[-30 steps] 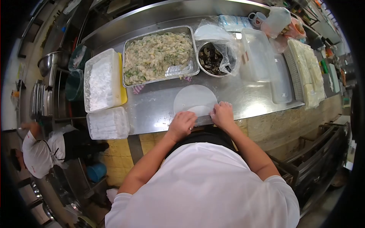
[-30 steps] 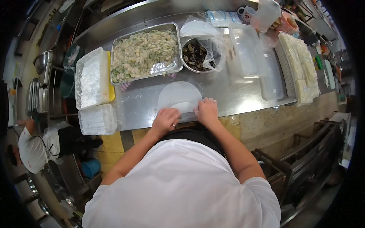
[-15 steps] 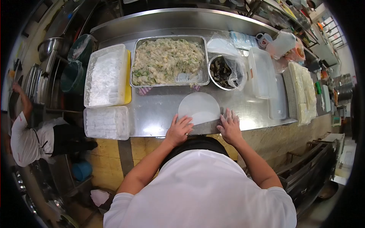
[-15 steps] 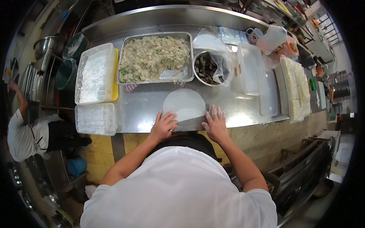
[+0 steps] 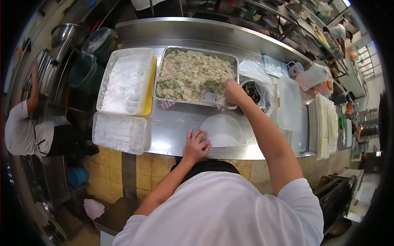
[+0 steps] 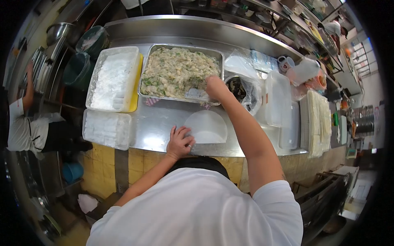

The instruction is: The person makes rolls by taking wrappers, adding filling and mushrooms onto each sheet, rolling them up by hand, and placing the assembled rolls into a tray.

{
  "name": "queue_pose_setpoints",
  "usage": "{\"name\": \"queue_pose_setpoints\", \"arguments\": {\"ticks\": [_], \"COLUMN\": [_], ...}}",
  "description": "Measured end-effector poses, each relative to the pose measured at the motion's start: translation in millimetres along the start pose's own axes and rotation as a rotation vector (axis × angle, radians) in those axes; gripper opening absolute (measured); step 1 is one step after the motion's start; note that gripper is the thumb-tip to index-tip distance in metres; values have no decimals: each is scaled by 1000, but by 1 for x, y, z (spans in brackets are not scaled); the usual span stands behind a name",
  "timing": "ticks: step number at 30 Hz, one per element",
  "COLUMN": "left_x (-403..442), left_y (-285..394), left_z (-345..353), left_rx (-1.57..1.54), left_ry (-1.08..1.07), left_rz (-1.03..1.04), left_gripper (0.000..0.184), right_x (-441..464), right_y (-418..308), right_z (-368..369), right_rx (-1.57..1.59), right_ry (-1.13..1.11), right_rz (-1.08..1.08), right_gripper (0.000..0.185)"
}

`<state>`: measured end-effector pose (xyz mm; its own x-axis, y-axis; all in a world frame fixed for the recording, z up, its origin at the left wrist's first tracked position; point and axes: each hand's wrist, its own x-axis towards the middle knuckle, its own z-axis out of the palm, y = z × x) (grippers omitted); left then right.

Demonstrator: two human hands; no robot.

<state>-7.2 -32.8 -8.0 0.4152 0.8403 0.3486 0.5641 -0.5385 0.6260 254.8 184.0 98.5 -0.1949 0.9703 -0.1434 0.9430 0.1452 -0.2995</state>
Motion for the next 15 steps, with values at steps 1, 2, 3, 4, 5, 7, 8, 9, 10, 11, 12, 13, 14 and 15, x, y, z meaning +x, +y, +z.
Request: {"name": "queue_pose_setpoints", "arguments": {"ticks": [1,2,3,4,5,7,8,9,10,11,12,13,14,15], "left_x": [0,0,1,2,2,3,4,4,4,3,2,3,4,5], "left_y": [0,-1,-1,0,2,3,3,2,2,2,3,3,3,2], "left_z": [0,0,-2,-3,-4,-5,-5,-4,-4,-4,-5,-6,-6,-6], "left_rx": [3,6,10,12,12,5,2,1,1,0,0,0,0,-4], "left_ry": [4,10,15,18,20,28,30,37,42,44,35,26,18,30], "left_rz": [6,11,13,15,19,16,17,17,18,22,16,12,7,12], "left_gripper": [13,13,13,13,14,14,14,14,14,14,15,15,15,15], "right_x": [4,5,3,3,8,5,5,7,9,10,9,13,13,8], "right_y": [1,3,1,1,3,5,5,3,-1,-6,-9,10,3,-7], "right_z": [10,19,22,25,24,1,-6,-8,-7,-4,-3,32,40,37], "right_rx": [-46,-95,-144,-193,-236,-78,4,50,-24,-96,-167,-219,-309,-282], "right_ry": [-58,-86,-115,-145,-272,-164,-109,9,-43,-95,-146,-115,-270,-280], "right_rz": [52,-8,-67,-123,-41,-64,-75,42,59,80,103,19,29,22], "right_gripper": [27,27,26,25,24,25,26,23,23,23,24,25,26,26]}}
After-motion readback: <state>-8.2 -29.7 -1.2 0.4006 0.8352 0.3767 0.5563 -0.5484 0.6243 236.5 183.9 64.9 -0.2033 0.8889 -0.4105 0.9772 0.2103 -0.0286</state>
